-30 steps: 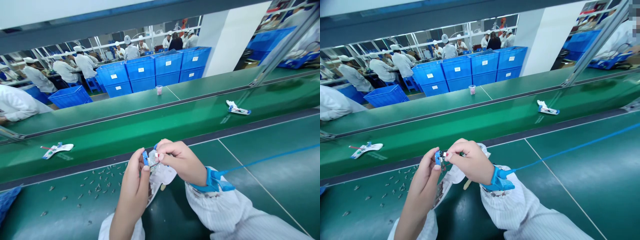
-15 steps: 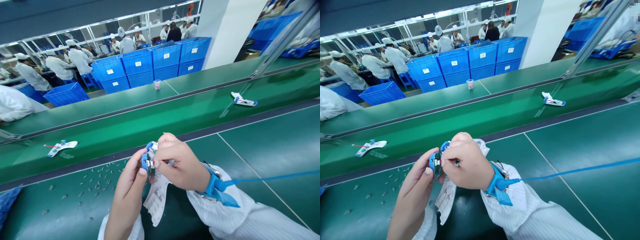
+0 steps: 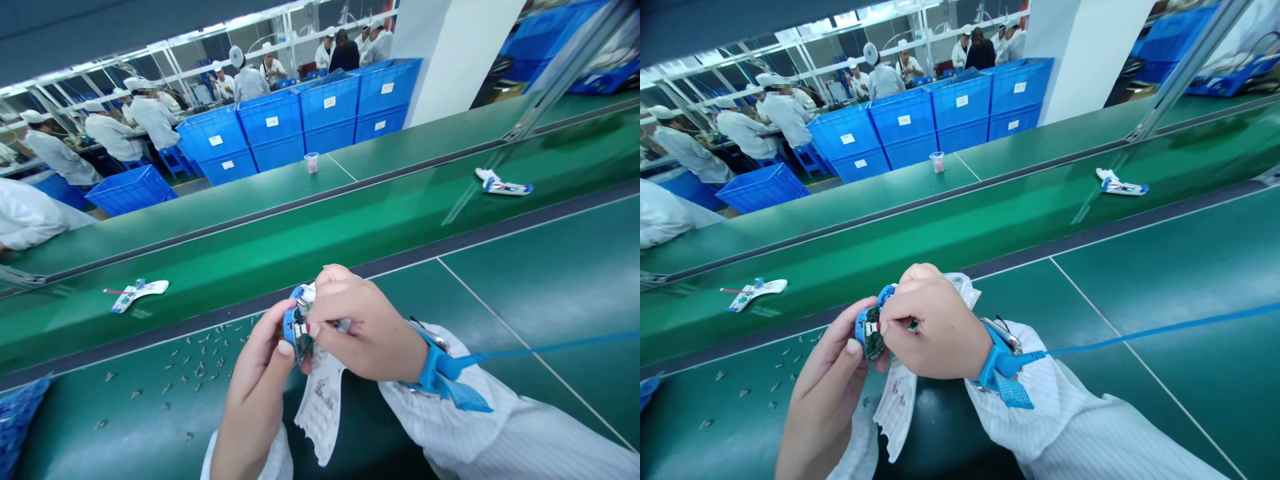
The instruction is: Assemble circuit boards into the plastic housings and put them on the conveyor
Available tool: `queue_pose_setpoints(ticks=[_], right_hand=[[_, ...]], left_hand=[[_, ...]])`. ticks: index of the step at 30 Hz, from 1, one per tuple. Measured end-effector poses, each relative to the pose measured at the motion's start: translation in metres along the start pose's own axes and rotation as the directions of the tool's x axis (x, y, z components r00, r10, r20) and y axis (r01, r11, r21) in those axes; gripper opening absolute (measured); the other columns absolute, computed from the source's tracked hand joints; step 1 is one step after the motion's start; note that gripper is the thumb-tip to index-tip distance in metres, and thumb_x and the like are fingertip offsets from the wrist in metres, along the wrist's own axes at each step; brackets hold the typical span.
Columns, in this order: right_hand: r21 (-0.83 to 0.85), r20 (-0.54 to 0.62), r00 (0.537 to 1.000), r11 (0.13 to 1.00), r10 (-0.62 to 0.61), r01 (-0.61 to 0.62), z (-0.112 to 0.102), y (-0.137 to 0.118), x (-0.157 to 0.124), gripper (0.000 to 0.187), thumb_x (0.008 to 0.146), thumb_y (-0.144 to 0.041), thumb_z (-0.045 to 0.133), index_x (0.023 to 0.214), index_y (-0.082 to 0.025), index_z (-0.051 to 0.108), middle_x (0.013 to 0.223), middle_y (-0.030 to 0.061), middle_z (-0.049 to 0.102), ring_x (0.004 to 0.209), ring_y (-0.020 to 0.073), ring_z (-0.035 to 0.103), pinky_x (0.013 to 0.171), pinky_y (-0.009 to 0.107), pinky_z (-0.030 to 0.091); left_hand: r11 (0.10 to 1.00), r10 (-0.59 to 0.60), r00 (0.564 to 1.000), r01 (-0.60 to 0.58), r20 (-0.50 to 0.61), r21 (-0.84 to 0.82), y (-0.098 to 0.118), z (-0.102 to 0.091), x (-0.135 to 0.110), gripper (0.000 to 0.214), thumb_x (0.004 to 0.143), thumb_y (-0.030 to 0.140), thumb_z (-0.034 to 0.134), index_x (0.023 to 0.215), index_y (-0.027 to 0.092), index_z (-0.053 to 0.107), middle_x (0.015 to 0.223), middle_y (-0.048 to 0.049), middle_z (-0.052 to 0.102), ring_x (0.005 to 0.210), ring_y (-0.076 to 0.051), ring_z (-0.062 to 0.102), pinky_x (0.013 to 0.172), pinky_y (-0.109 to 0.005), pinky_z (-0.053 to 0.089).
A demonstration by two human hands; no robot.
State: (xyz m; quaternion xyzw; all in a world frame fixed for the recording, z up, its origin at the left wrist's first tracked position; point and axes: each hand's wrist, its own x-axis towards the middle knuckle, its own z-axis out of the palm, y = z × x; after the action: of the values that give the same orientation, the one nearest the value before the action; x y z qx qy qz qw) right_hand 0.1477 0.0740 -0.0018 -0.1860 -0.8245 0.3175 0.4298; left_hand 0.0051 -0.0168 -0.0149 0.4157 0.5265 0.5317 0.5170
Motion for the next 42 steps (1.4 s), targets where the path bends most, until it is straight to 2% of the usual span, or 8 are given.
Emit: queue_pose_setpoints(ticks=[6,16,21,24,27,34,38,42], right_hand=[[-0.002,0.014,1.0,1.0,0.015,-0.015,0.001,0.0,0.001,0.027,0.075,-0.01,0.045,0.048,-0.014,0.047,0.05,-0.0017,0.05,0.056,0.0093,0.036,0.07,0.031,0.03],[-0.053,0.026,0.999,0.998,0.046,-0.045,0.001,-0.001,0.0,0.025,0.074,-0.011,0.044,0.05,-0.015,0.046,0.05,-0.0009,0.049,0.059,0.0115,0.035,0.067,0.031,0.028],[-0.069,0.025,0.998,0.996,0.061,-0.059,0.001,0.0,0.0,0.025,0.074,-0.011,0.044,0.05,-0.015,0.046,0.051,-0.0004,0.049,0.061,0.0122,0.036,0.067,0.03,0.028],[-0.039,0.034,0.997,0.997,0.063,-0.061,0.001,0.0,0.001,0.026,0.075,-0.012,0.044,0.049,-0.015,0.045,0.051,-0.0004,0.05,0.06,0.012,0.036,0.067,0.03,0.028],[-0.023,0.03,0.997,0.998,0.066,-0.065,0.002,0.0,0.001,0.028,0.076,-0.012,0.044,0.048,-0.015,0.045,0.051,0.0001,0.049,0.06,0.0122,0.037,0.066,0.03,0.028],[0.002,0.093,0.993,0.997,0.075,-0.075,0.004,-0.001,0.0,0.025,0.073,-0.01,0.042,0.049,-0.016,0.041,0.051,-0.0009,0.048,0.057,0.0112,0.037,0.065,0.03,0.029],[0.055,0.126,0.989,0.995,0.078,-0.085,0.005,-0.003,-0.001,0.026,0.071,-0.009,0.044,0.048,-0.016,0.035,0.049,-0.0018,0.043,0.056,0.0108,0.036,0.066,0.03,0.031],[0.025,0.124,0.989,0.996,0.083,-0.087,0.007,-0.004,-0.002,0.025,0.068,-0.007,0.039,0.048,-0.016,0.028,0.048,-0.0019,0.038,0.055,0.011,0.033,0.063,0.03,0.03]], left_hand=[[1.0,-0.001,1.0,0.001,-0.004,0.025,0.001,0.002,0.002,0.032,0.092,0.038,0.047,0.122,0.032,0.054,0.11,-0.0021,0.057,0.075,-0.011,0.055,0.066,-0.022,0.049],[0.997,0.016,0.999,-0.013,-0.034,0.082,-0.001,-0.001,0.001,0.034,0.091,0.039,0.049,0.124,0.033,0.053,0.12,-0.003,0.056,0.082,-0.014,0.058,0.068,-0.024,0.05],[0.981,0.053,0.996,-0.039,-0.074,0.189,0.0,0.0,0.0,0.034,0.091,0.038,0.05,0.125,0.036,0.053,0.123,0.0002,0.058,0.083,-0.012,0.06,0.068,-0.02,0.049],[0.942,0.12,0.99,-0.088,-0.079,0.325,0.001,0.0,-0.002,0.033,0.092,0.037,0.048,0.125,0.04,0.051,0.131,0.004,0.054,0.101,-0.014,0.059,0.079,-0.02,0.047],[0.867,0.186,0.98,-0.132,-0.066,0.48,0.001,0.002,-0.004,0.035,0.093,0.036,0.047,0.128,0.042,0.048,0.137,0.0062,0.049,0.123,-0.018,0.047,0.095,-0.026,0.041],[0.757,0.18,0.984,-0.136,-0.005,0.639,0.005,0.008,-0.005,0.041,0.095,0.035,0.039,0.136,0.034,0.039,0.144,-0.0025,0.042,0.131,-0.024,0.04,0.101,-0.036,0.038],[0.723,0.101,0.994,-0.095,0.031,0.684,0.005,0.009,-0.006,0.047,0.091,0.037,0.045,0.136,0.029,0.033,0.139,-0.0102,0.046,0.119,-0.027,0.053,0.088,-0.039,0.046],[0.692,0.086,0.99,0.024,-0.116,0.721,0.004,0.022,-0.009,0.039,0.088,0.031,0.042,0.127,0.023,0.04,0.108,-0.0135,0.064,0.093,-0.03,0.064,0.073,-0.04,0.047]])
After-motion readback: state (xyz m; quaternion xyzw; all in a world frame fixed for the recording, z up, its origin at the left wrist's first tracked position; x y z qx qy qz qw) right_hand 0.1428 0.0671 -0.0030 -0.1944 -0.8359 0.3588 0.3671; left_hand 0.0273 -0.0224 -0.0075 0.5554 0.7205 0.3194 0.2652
